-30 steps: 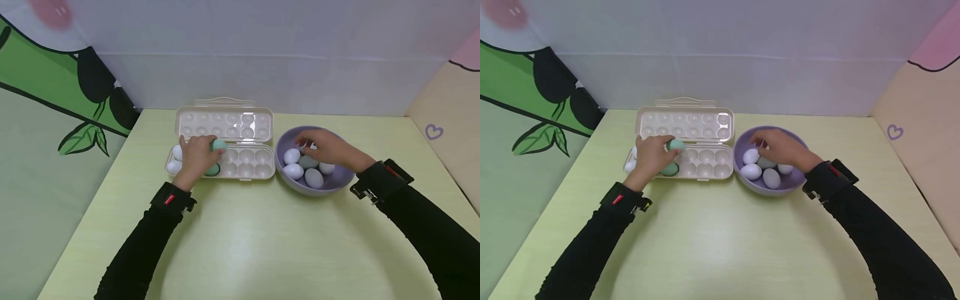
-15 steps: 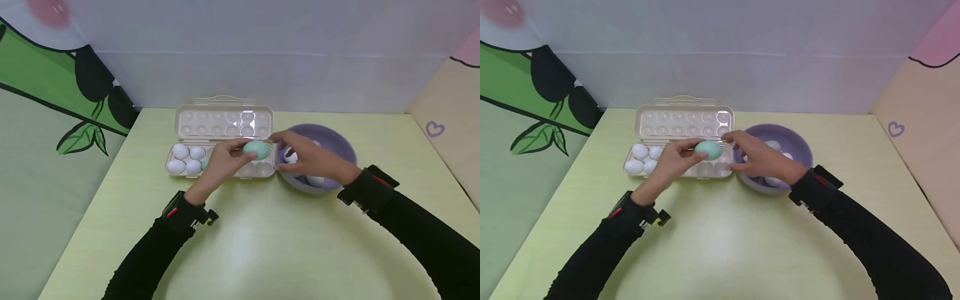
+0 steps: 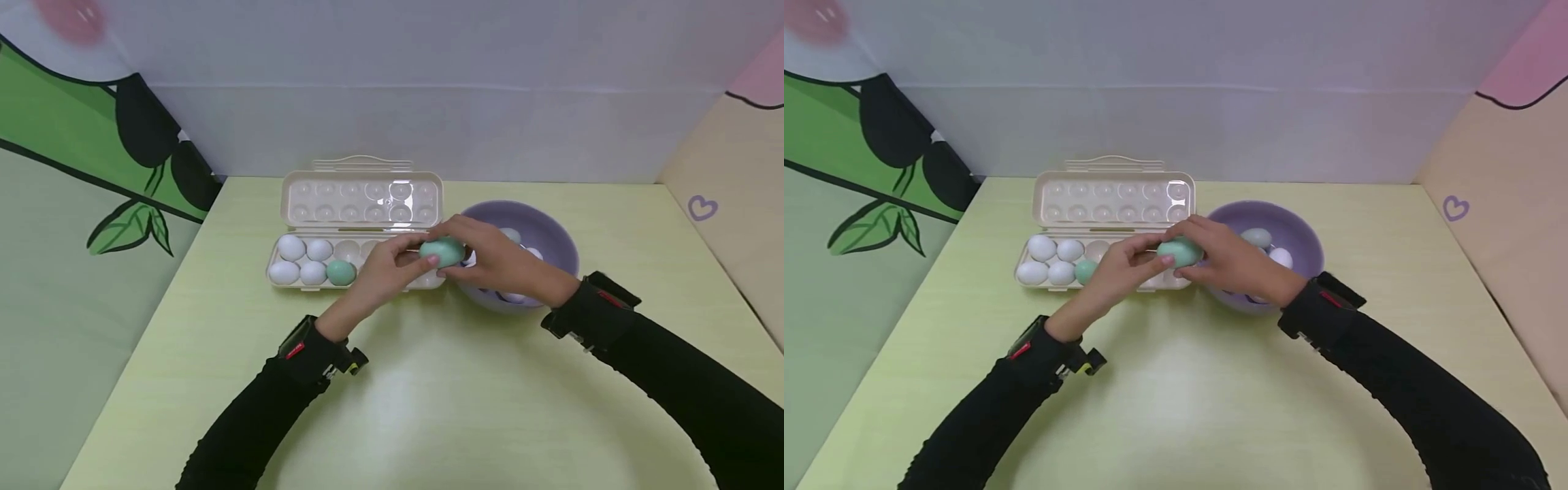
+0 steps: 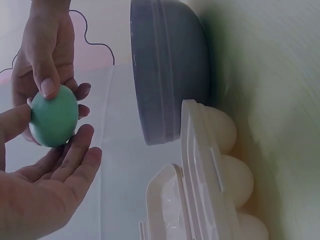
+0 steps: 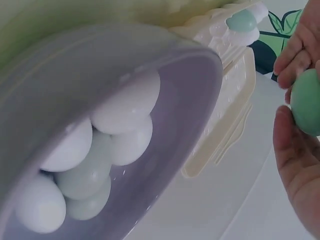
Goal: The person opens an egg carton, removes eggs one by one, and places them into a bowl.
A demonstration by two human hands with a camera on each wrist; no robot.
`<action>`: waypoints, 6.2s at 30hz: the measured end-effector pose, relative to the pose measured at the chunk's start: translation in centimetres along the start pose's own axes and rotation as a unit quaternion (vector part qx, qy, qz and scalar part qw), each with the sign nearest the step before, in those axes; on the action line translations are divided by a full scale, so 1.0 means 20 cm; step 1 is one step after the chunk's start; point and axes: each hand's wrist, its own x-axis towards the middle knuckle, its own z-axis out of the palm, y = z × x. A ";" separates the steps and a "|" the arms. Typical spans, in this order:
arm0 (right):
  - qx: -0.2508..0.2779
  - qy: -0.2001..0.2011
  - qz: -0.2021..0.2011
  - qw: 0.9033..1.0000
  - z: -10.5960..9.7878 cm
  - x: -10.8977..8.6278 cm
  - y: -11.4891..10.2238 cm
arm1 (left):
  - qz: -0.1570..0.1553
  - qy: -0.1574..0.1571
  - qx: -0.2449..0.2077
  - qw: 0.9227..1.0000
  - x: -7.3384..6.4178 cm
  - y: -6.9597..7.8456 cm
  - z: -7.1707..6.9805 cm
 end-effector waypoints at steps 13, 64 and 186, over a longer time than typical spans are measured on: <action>-0.045 0.018 0.145 0.988 -0.19 -0.20 0.10 | 0.004 0.016 0.072 0.997 -0.12 -0.04 -0.27; -0.248 -0.105 0.330 0.905 -0.10 -0.36 0.38 | -0.010 0.056 0.100 0.993 -0.18 -0.16 -0.46; -0.243 -0.197 0.126 0.942 0.03 -0.15 0.40 | 0.089 0.104 0.137 0.981 -0.34 0.01 -0.21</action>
